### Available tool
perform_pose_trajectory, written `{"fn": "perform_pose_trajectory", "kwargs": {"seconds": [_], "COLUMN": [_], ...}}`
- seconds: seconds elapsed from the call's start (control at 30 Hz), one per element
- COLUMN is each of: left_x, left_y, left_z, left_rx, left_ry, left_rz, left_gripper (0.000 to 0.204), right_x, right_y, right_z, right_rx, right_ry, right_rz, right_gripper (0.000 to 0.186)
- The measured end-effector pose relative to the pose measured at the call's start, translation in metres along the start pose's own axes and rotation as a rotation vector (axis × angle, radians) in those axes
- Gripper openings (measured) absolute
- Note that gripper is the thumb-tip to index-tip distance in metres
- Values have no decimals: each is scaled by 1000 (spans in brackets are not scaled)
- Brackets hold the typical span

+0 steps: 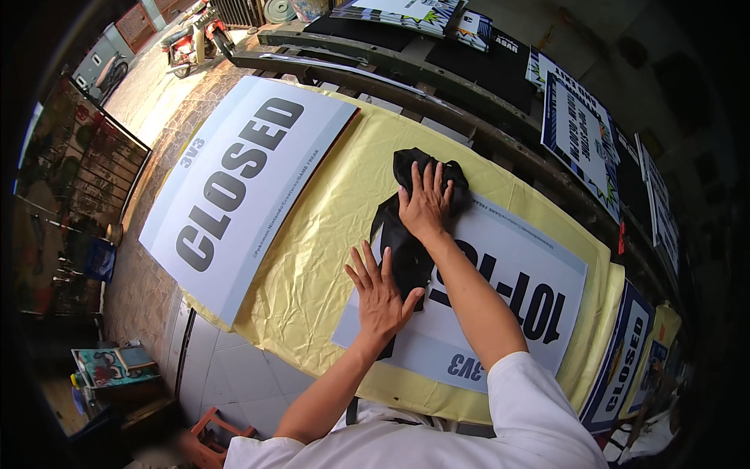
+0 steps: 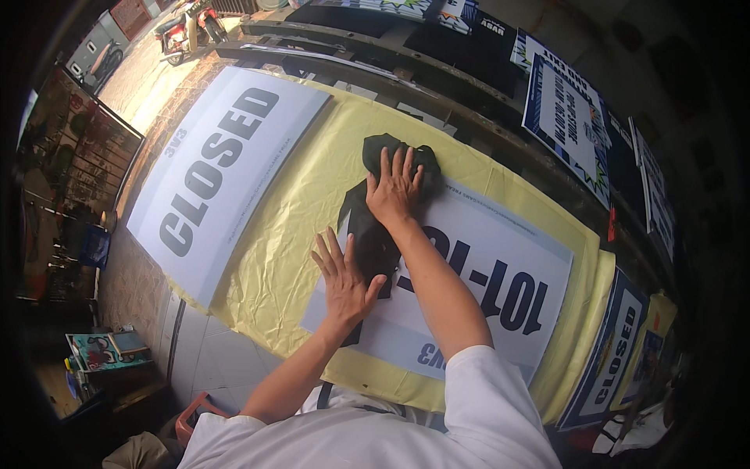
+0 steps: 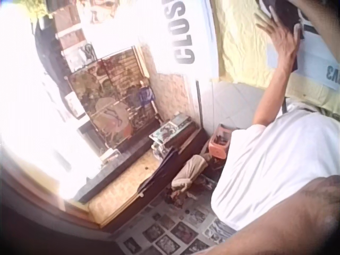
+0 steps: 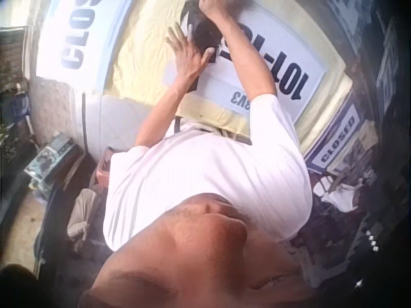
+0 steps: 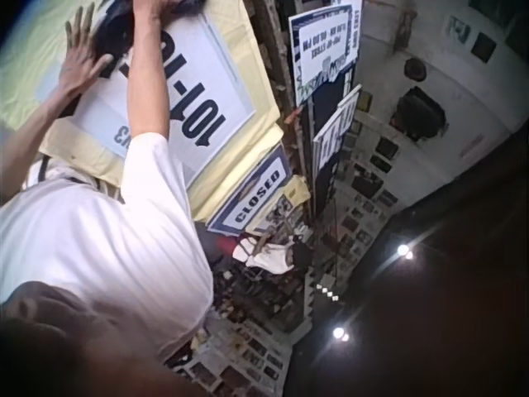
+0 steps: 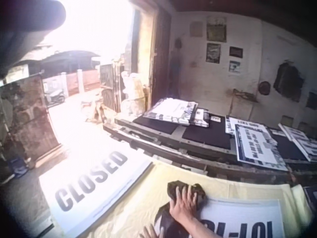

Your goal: The person wipes a large printed sign with a cloth, then uses a utility knife and a straightedge to trim the edges of the sign. They cut along the sides and corners, remove the excess material, and repeat the process on another sign.

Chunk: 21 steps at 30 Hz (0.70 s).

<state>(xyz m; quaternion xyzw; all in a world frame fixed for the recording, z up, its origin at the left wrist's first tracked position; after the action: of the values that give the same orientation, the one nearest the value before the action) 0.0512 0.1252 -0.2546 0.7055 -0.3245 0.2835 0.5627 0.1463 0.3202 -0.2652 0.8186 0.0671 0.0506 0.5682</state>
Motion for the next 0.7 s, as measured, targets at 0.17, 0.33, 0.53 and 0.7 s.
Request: {"fn": "perform_pose_trajectory", "kwargs": {"seconds": [0.17, 0.33, 0.53, 0.7], "left_x": [-1, -6, 1, 2], "left_y": [1, 7, -4, -4], "left_z": [-2, 0, -2, -2], "left_rx": [9, 36, 16, 3], "left_ry": [-1, 25, -22, -40], "left_rz": [-5, -2, -71, -136], "left_gripper": [103, 103, 102, 100], "right_x": [73, 301, 473, 239], "right_y": [24, 35, 68, 68], "right_z": [42, 134, 273, 189], "right_rx": [-24, -132, -303, -196], "right_ry": [-47, -477, -894, -378], "right_rz": [-35, 224, 437, 327], "right_gripper": [65, 65, 80, 72]}}
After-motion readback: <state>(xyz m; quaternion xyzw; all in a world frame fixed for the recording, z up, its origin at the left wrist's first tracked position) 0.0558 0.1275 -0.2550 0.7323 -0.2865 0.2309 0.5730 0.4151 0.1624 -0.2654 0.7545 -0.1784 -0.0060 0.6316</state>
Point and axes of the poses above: each hand's wrist, its own z-axis away from the middle knuckle, its own y-axis out of the back of the hand, x = y × z, the point moved 8 cm from there along -z, towards the middle knuckle, and after that the axes turned 13 degrees about z, right-handed, at the moved point
